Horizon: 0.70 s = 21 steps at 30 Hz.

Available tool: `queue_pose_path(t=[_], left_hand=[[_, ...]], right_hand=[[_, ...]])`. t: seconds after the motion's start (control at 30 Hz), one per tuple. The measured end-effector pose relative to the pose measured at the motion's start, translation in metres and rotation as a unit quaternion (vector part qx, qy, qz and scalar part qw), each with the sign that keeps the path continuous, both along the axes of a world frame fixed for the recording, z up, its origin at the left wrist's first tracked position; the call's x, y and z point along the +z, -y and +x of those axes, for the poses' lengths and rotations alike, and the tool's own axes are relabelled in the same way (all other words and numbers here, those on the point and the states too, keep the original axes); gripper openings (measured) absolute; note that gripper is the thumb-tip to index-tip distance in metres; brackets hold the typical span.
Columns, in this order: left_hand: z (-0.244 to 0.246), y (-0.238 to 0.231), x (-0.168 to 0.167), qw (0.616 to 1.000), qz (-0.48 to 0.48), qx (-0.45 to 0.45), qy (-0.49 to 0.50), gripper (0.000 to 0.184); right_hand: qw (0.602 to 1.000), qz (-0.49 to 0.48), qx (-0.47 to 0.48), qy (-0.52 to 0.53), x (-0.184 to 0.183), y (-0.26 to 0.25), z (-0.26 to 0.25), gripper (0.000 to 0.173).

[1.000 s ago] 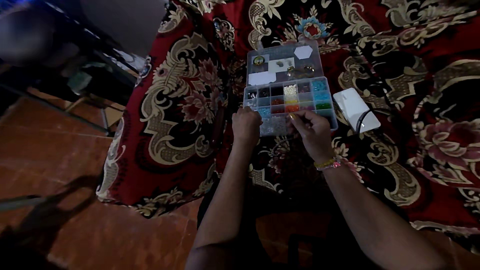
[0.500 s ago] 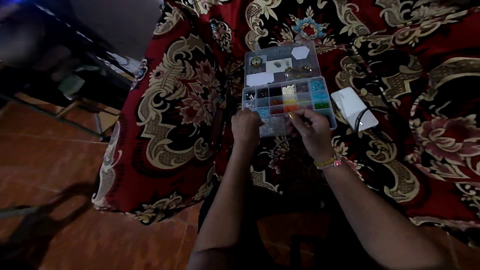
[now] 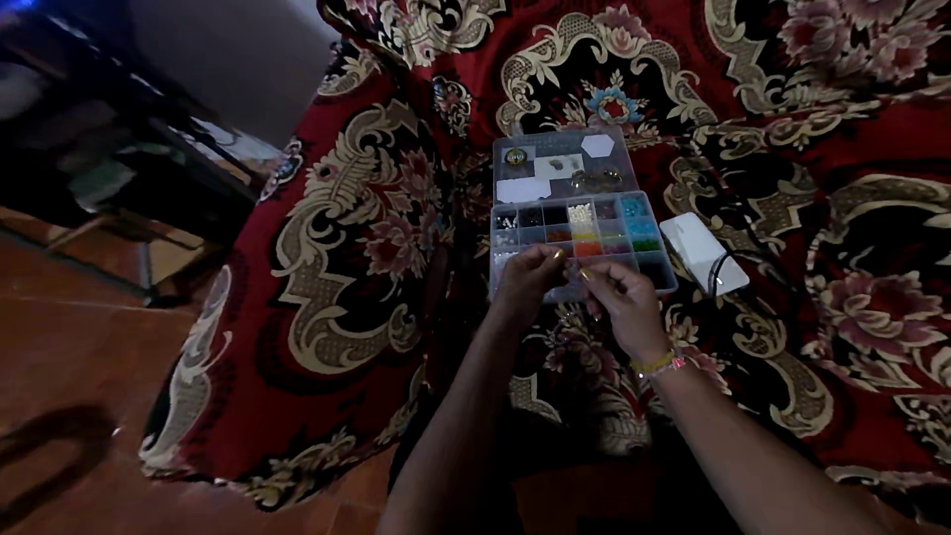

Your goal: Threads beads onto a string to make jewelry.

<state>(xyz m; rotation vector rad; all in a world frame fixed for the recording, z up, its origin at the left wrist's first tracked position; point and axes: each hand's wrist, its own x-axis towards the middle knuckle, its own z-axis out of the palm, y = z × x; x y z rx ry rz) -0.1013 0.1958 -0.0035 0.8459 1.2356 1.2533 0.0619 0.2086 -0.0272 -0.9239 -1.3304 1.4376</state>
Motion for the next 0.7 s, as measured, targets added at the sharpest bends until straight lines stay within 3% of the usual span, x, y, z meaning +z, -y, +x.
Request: queue_pose_path(t=[0.23, 0.7], left_hand=[[0.009, 0.001, -0.005, 0.989, -0.022, -0.064, 0.131, 0.020], [-0.002, 0.004, -0.010, 0.984, -0.041, -0.083, 0.154, 0.022]], right_hand=[[0.999, 0.036, -0.014, -0.031, -0.001, 0.007, -0.004, 0.011], [0.997, 0.046, 0.015, -0.054, -0.009, 0.010, -0.009, 0.010]])
